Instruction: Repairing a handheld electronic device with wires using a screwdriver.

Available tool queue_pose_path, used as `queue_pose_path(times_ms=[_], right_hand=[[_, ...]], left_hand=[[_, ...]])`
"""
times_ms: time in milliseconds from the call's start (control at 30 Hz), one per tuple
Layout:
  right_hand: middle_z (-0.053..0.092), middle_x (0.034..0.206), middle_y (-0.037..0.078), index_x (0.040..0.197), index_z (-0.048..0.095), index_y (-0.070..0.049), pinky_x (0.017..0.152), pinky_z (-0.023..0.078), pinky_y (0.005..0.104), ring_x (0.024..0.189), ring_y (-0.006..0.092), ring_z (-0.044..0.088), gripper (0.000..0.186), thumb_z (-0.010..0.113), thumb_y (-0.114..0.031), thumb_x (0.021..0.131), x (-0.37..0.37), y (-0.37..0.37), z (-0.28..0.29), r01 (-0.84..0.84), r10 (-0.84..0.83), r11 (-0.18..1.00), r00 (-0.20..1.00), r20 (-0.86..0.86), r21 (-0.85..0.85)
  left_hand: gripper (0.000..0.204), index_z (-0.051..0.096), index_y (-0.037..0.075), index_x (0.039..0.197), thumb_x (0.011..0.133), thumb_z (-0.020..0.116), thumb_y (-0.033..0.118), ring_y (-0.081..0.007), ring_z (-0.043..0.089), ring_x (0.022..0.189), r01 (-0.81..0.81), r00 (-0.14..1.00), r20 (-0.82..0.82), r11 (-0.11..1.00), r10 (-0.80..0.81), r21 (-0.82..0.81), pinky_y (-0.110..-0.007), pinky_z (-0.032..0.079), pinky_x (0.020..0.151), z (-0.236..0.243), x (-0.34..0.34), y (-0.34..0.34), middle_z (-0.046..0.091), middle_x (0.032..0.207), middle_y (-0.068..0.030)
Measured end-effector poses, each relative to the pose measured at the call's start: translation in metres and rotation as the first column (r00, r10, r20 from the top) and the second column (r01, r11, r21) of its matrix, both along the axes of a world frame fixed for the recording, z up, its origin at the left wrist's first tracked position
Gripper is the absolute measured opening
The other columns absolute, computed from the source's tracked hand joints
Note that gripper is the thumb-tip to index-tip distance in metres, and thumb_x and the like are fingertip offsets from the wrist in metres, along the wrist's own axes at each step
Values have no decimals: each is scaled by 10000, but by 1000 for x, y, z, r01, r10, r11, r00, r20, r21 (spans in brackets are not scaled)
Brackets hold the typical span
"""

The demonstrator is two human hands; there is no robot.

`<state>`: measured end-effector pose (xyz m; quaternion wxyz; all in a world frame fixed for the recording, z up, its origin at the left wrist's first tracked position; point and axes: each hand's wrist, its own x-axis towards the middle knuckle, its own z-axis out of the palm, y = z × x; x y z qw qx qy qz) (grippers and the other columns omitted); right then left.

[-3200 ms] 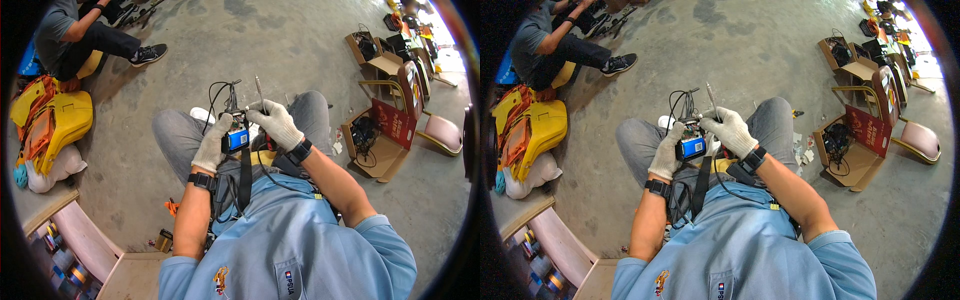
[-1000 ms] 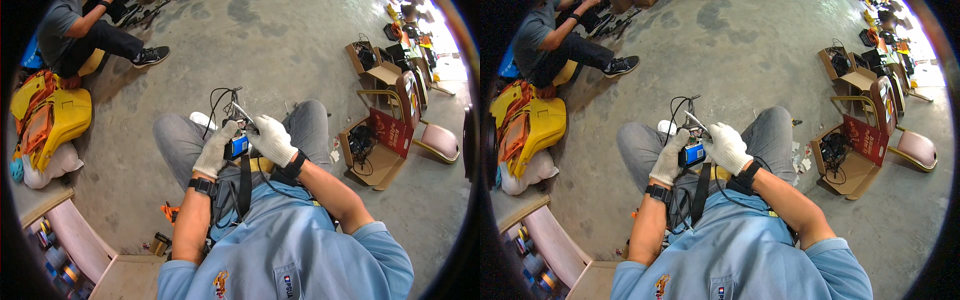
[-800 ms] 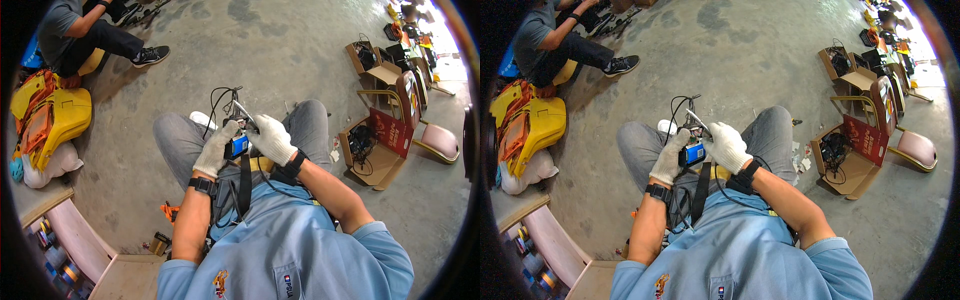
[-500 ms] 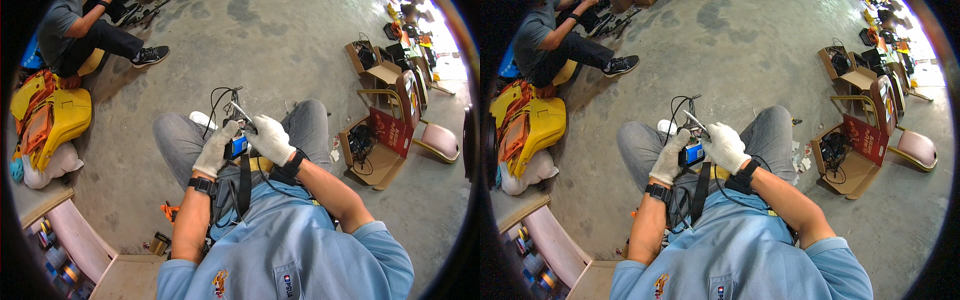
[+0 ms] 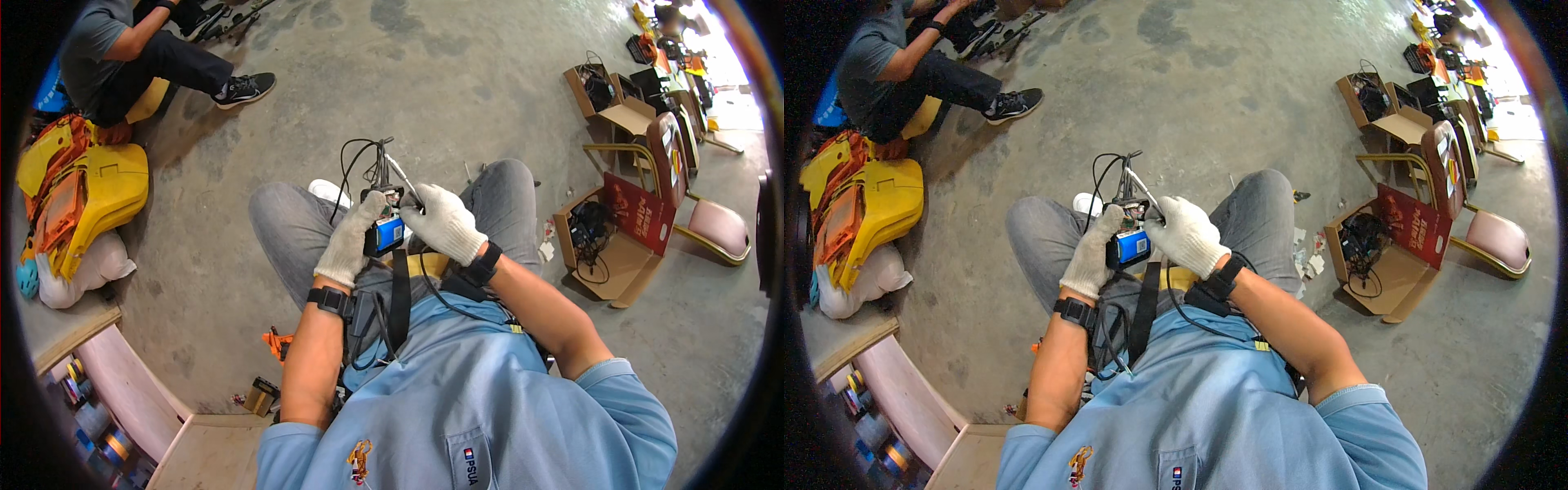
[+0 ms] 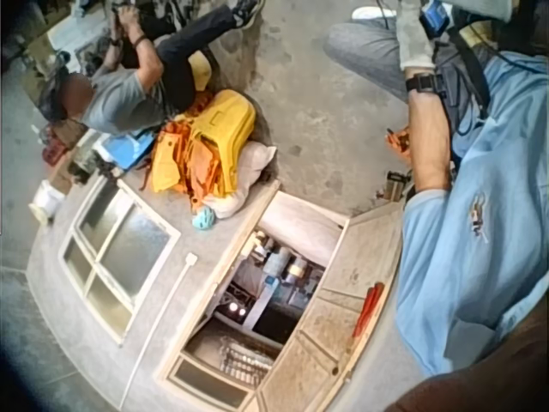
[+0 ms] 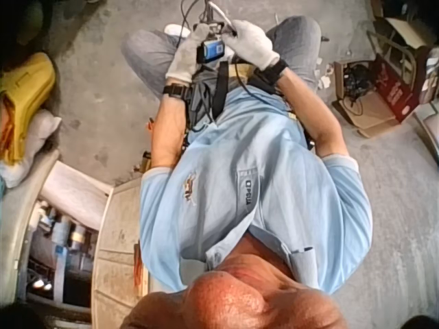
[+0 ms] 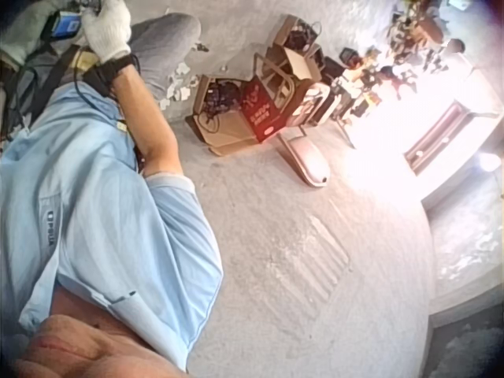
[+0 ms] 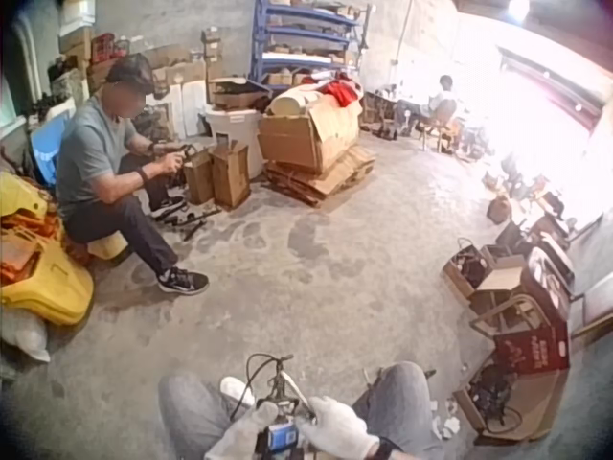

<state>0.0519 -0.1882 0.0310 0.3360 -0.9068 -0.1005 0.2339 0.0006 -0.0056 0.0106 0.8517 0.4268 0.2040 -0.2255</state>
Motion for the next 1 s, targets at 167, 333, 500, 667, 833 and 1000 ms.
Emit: queue_pose_path(times_ms=[167,333,500,667,833,1000], right_hand=[[656,1009,240,951,692,-10,839,539,502,957,440,670,303,650,-307,910,-4,2,0,0,2,994,1000,23,-108],[652,979,230,936,688,-6,831,538,500,948,435,669,292,656,-295,915,-2,5,3,-15,17,997,999,38,-75],[656,974,224,925,689,1,824,537,495,945,427,669,282,657,-280,919,-2,7,5,-41,43,997,998,36,-61],[663,980,231,933,692,9,835,538,491,953,427,670,284,652,-271,922,-3,9,2,-38,40,997,999,27,-65],[660,956,232,931,690,15,805,524,500,935,441,664,287,651,-270,915,-3,9,1,-24,24,1000,999,37,-13],[700,966,232,1008,709,16,822,543,468,929,414,693,302,649,-266,917,9,4,17,-34,34,999,999,-5,-33]], left_hand=[[611,649,28,1287,978,669,555,-95,665,903,5,1000,-7,1000,-6,-14,-230,570,764,-1,0,1,673,1059,-39],[610,657,36,1280,975,670,563,-87,662,891,-22,1000,-14,1000,22,0,-228,567,739,-2,-1,0,671,1045,-29],[600,668,36,1266,974,675,561,-82,654,867,-18,999,-30,1000,18,7,-224,552,717,-2,-2,1,668,1028,-23],[595,670,32,1263,976,674,554,-85,649,841,-39,999,-35,999,40,20,-224,543,704,-1,-2,0,669,1012,-24],[554,664,30,1245,994,661,523,-114,687,865,-39,999,-36,998,38,-48,-243,576,716,3,-2,0,690,1040,-50],[524,647,9,1253,1032,609,483,-161,720,871,-166,982,-103,981,156,-99,-300,624,736,6,2,-3,709,1040,-89]])
